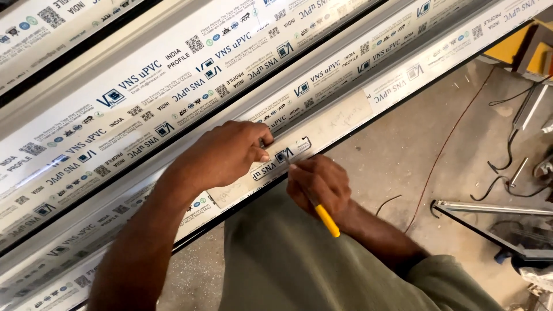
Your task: Measuring and marking PVC window frame profiles using a measuring tape and pencil.
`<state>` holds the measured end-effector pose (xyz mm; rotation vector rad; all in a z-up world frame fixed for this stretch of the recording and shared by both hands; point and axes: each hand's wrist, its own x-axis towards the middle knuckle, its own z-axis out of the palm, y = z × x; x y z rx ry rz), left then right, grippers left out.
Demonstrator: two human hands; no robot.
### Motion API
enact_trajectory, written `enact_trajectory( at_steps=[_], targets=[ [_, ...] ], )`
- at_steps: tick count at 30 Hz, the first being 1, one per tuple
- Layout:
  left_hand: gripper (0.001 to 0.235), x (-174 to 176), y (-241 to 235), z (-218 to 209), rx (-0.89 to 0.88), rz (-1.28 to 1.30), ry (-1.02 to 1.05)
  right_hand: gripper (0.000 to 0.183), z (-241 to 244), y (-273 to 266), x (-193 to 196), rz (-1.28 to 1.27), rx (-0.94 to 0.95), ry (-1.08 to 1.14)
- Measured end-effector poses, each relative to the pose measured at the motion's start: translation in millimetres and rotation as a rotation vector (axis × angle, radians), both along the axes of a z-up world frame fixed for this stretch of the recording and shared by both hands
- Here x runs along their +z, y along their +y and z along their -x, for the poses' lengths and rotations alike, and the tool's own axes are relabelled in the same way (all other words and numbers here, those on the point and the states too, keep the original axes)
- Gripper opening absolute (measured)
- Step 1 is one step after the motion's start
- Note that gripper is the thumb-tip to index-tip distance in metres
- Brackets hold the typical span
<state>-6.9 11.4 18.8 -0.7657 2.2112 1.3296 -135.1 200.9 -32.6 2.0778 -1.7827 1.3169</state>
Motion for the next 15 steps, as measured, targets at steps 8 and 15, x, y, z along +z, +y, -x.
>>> enact_trajectory(
  at_steps=[8, 15],
  targets=[
    [0.028, 1, -1, 0, 0.015, 0.005, 0.011, 0.020, 15, 12, -8, -0.064, -0.074, -0.050],
    [0.030, -1, 0, 1, 0.016, -0.010, 0.002, 0.019, 1, 1, -2, -0.003, 0.023, -0.025]
  ],
)
